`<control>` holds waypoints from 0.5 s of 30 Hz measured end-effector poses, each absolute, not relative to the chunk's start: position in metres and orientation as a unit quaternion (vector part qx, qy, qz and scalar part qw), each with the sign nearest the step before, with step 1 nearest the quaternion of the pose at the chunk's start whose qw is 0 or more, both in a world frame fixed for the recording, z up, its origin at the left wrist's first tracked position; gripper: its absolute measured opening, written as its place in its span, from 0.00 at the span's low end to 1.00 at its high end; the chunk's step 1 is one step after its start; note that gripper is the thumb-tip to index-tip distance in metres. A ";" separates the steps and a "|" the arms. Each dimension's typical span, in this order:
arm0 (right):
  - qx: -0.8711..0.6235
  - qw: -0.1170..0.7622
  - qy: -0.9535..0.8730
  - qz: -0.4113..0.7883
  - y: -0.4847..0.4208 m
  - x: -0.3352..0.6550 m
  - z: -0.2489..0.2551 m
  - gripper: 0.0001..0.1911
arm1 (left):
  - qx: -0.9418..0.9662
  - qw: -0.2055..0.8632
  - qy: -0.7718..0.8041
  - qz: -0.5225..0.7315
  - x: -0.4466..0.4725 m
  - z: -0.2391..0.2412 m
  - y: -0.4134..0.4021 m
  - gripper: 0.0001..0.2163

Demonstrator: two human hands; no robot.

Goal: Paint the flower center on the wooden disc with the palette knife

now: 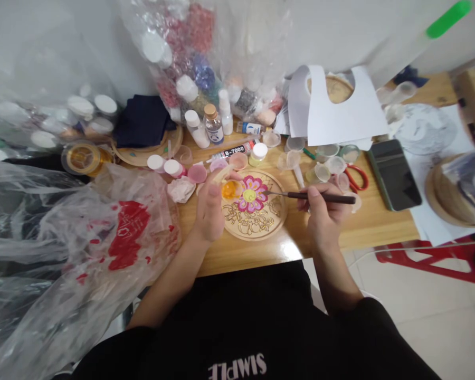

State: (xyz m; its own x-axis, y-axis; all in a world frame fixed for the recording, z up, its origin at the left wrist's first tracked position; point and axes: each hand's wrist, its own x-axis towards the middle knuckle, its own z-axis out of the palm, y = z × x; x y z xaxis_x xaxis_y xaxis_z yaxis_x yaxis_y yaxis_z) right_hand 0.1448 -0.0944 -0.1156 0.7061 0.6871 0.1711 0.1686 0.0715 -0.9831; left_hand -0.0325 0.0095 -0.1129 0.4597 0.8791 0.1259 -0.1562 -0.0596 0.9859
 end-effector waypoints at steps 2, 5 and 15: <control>-0.652 0.657 -0.326 0.194 -0.095 0.145 -0.115 0.14 | 0.603 0.607 0.303 0.419 -0.033 -0.113 0.010 0.28; -0.652 0.659 -0.322 0.191 -0.095 0.144 -0.115 0.14 | 0.611 0.602 0.305 0.413 -0.033 -0.114 0.010 0.30; -0.656 0.653 -0.326 0.191 -0.095 0.144 -0.115 0.14 | 0.618 0.596 0.316 0.404 -0.033 -0.111 0.009 0.28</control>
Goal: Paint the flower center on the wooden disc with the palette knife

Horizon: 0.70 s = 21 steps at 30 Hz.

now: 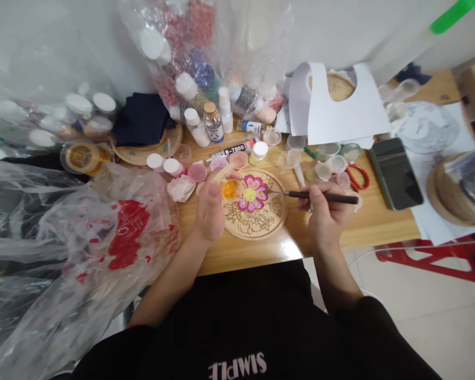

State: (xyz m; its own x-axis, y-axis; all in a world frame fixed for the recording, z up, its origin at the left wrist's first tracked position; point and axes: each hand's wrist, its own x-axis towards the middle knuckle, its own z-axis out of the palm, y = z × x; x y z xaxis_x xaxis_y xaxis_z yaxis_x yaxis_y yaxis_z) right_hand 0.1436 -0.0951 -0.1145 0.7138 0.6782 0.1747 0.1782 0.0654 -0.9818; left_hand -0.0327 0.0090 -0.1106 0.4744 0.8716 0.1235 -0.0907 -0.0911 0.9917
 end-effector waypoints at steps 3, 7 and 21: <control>-0.654 0.653 -0.329 0.194 -0.095 0.143 -0.115 0.14 | 0.617 0.598 0.309 0.407 -0.032 -0.111 0.009 0.28; -0.657 0.653 -0.323 0.195 -0.094 0.143 -0.115 0.15 | 0.622 0.590 0.311 0.410 -0.032 -0.113 0.009 0.29; -0.645 0.653 -0.332 0.217 -0.093 0.141 -0.118 0.14 | 0.612 0.601 0.309 0.412 -0.033 -0.112 0.008 0.27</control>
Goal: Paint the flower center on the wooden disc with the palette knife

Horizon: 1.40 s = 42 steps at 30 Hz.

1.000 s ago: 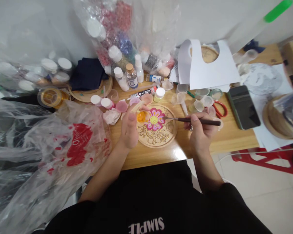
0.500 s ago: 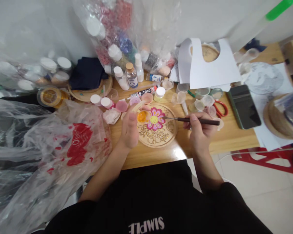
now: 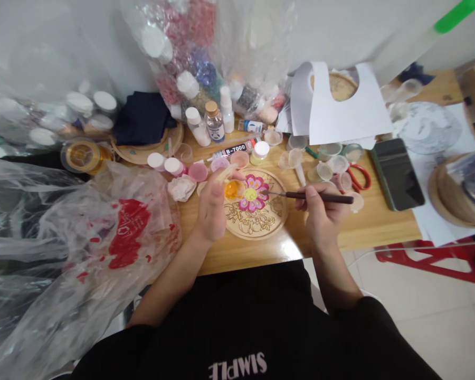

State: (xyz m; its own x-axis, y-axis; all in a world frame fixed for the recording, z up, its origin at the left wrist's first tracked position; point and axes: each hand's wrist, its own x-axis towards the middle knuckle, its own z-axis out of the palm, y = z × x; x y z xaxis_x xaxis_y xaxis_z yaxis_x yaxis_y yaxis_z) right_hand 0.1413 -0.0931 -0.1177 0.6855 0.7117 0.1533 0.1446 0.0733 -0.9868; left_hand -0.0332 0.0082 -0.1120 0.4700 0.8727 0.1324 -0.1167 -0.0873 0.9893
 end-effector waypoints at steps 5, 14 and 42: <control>-0.643 0.654 -0.332 0.220 -0.093 0.141 -0.117 0.13 | 0.620 0.597 0.318 0.397 -0.034 -0.113 0.007 0.29; -0.640 0.658 -0.335 0.210 -0.093 0.141 -0.117 0.14 | 0.599 0.599 0.300 0.438 -0.033 -0.120 0.008 0.29; -0.658 0.637 -0.351 0.195 -0.094 0.140 -0.117 0.14 | 0.600 0.604 0.302 0.429 -0.033 -0.119 0.009 0.30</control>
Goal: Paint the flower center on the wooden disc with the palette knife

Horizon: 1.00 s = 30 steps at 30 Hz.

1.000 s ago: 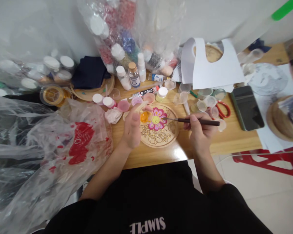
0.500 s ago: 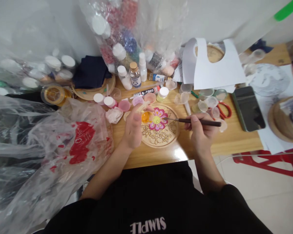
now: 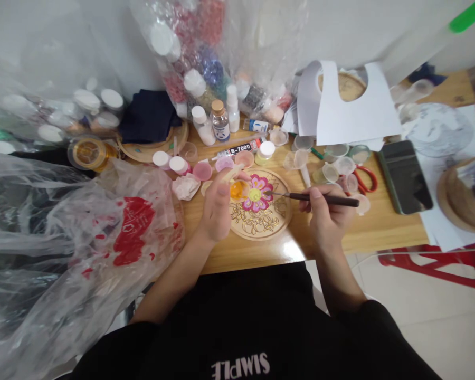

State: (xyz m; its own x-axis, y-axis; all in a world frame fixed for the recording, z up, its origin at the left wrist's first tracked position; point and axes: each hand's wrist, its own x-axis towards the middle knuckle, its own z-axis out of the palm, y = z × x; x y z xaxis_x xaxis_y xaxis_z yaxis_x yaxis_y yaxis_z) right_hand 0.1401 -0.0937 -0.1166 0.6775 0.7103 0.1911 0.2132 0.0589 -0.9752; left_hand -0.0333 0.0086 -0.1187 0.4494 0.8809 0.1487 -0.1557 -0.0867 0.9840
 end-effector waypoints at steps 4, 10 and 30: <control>-0.657 0.639 -0.346 0.201 -0.093 0.140 -0.117 0.15 | 0.599 0.604 0.303 0.430 -0.033 -0.118 0.009 0.29; -0.649 0.647 -0.348 0.199 -0.094 0.140 -0.117 0.12 | 0.604 0.600 0.305 0.427 -0.033 -0.117 0.009 0.30; -0.666 0.637 -0.335 0.194 -0.095 0.141 -0.117 0.14 | 0.599 0.604 0.298 0.433 -0.032 -0.119 0.009 0.29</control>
